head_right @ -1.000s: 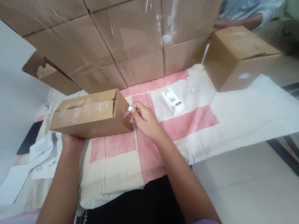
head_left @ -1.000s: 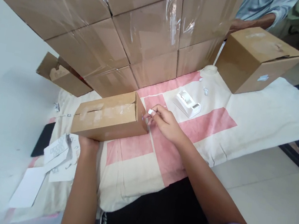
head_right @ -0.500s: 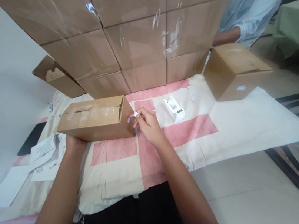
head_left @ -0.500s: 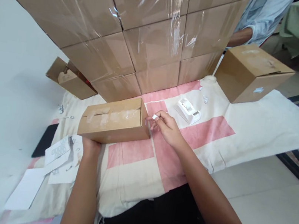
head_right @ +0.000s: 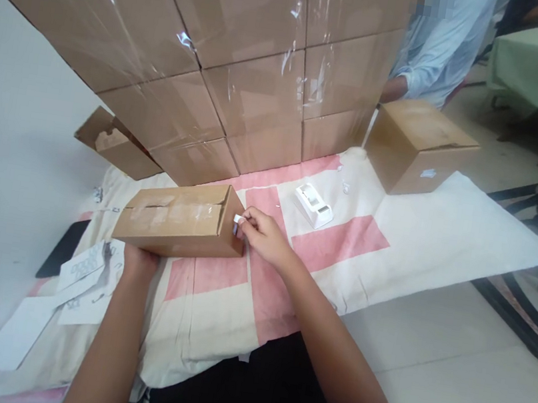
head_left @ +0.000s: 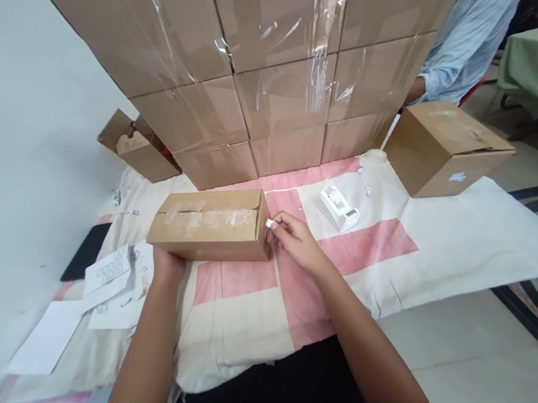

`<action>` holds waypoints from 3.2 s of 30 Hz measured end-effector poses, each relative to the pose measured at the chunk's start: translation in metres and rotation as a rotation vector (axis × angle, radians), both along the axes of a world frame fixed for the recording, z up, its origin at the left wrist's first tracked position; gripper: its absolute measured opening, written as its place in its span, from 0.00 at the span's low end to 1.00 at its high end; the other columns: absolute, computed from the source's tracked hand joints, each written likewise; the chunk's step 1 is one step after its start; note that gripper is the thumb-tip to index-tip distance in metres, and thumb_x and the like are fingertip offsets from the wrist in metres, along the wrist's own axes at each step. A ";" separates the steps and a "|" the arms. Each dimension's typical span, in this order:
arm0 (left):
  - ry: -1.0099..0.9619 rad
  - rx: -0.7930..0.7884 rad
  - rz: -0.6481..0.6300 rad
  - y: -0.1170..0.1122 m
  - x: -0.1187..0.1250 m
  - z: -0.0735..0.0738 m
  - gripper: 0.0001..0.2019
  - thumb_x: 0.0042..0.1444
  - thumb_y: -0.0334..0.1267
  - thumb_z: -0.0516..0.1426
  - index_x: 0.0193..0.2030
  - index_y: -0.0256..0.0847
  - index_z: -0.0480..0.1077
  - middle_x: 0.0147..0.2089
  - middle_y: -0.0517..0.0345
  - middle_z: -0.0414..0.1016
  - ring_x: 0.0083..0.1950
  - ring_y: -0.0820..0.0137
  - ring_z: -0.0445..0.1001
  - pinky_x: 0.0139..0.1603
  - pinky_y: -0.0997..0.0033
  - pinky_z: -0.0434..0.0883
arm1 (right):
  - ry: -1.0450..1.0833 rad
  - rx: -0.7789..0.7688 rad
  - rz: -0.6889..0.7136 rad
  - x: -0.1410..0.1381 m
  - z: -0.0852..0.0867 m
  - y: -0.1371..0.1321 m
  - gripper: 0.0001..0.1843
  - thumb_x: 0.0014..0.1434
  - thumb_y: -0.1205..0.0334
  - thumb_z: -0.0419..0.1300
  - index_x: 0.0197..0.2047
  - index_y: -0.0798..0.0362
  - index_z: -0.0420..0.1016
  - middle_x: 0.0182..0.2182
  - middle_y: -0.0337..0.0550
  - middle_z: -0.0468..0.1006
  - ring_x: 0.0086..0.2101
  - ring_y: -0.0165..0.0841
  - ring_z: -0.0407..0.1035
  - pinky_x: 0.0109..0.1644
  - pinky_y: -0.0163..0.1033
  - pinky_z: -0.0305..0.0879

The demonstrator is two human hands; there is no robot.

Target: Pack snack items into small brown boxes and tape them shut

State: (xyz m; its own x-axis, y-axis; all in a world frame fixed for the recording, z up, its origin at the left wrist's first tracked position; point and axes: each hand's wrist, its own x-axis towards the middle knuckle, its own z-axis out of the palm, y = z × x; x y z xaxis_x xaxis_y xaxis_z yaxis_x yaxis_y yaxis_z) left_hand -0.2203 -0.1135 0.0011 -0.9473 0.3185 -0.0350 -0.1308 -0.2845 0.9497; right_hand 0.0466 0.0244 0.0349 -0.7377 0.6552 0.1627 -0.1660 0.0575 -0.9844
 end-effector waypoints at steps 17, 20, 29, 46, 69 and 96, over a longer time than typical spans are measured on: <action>0.027 -0.005 0.002 -0.001 0.000 -0.003 0.14 0.62 0.47 0.56 0.49 0.46 0.77 0.58 0.54 0.79 0.60 0.64 0.77 0.61 0.65 0.75 | 0.121 -0.266 0.067 -0.009 -0.007 0.002 0.24 0.66 0.34 0.51 0.41 0.49 0.60 0.29 0.34 0.75 0.22 0.26 0.70 0.24 0.32 0.55; 0.003 -0.009 0.023 -0.002 -0.003 -0.007 0.12 0.62 0.45 0.55 0.46 0.46 0.77 0.54 0.55 0.80 0.59 0.65 0.77 0.61 0.65 0.75 | 0.054 -0.286 0.025 -0.011 -0.009 0.003 0.26 0.64 0.32 0.51 0.40 0.48 0.59 0.25 0.34 0.75 0.20 0.28 0.70 0.20 0.31 0.52; 0.016 0.009 0.000 -0.002 -0.006 -0.010 0.13 0.60 0.47 0.57 0.47 0.46 0.77 0.55 0.55 0.80 0.57 0.63 0.78 0.62 0.62 0.75 | -0.002 0.084 -0.265 -0.007 -0.011 0.005 0.14 0.67 0.48 0.56 0.37 0.50 0.66 0.28 0.36 0.76 0.24 0.28 0.68 0.29 0.35 0.62; 0.041 -0.007 -0.031 0.001 0.004 0.003 0.14 0.63 0.48 0.57 0.50 0.47 0.77 0.58 0.54 0.78 0.60 0.63 0.77 0.61 0.65 0.75 | -0.259 0.663 -0.259 0.002 -0.010 0.001 0.07 0.63 0.65 0.56 0.41 0.51 0.76 0.32 0.40 0.80 0.29 0.32 0.71 0.36 0.36 0.63; -0.033 0.000 -0.007 -0.002 -0.002 -0.004 0.15 0.64 0.45 0.55 0.52 0.46 0.77 0.59 0.56 0.78 0.57 0.66 0.78 0.56 0.69 0.77 | -0.120 0.589 -0.018 0.005 -0.006 0.005 0.06 0.68 0.67 0.53 0.38 0.51 0.68 0.36 0.41 0.76 0.36 0.33 0.71 0.42 0.38 0.63; -0.116 0.010 0.042 -0.005 -0.007 -0.006 0.11 0.64 0.38 0.52 0.46 0.43 0.76 0.54 0.57 0.79 0.56 0.68 0.77 0.64 0.66 0.72 | -0.057 0.491 0.114 0.007 -0.002 0.002 0.06 0.63 0.71 0.58 0.35 0.52 0.70 0.35 0.39 0.72 0.34 0.30 0.67 0.38 0.36 0.62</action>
